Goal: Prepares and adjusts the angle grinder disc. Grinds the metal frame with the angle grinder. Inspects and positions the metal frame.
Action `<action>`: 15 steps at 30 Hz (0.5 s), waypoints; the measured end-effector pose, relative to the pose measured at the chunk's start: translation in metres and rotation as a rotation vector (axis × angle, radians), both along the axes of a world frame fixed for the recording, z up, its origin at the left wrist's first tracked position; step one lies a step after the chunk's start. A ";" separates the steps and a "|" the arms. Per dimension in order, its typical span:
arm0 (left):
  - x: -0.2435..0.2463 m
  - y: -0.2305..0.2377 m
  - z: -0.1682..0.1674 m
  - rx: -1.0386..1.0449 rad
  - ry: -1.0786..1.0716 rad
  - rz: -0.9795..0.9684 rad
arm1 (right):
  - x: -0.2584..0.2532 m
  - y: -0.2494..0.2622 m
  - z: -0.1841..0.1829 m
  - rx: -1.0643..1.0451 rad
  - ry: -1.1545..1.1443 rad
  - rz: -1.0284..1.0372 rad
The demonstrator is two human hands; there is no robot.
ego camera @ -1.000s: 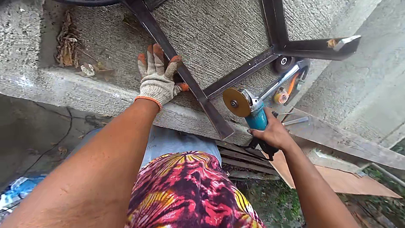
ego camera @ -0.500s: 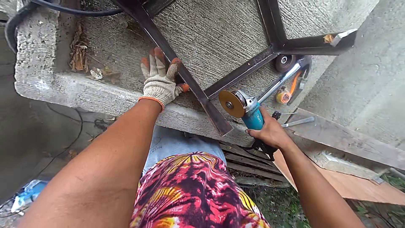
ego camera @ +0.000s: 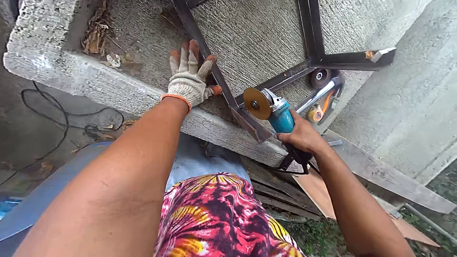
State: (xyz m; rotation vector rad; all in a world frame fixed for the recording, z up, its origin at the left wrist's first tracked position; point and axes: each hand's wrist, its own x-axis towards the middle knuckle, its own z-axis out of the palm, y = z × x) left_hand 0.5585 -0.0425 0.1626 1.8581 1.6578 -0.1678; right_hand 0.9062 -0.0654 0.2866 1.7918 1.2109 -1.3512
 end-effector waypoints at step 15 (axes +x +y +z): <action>-0.004 0.002 0.000 -0.017 -0.041 -0.010 | -0.021 0.011 -0.004 0.009 -0.005 0.125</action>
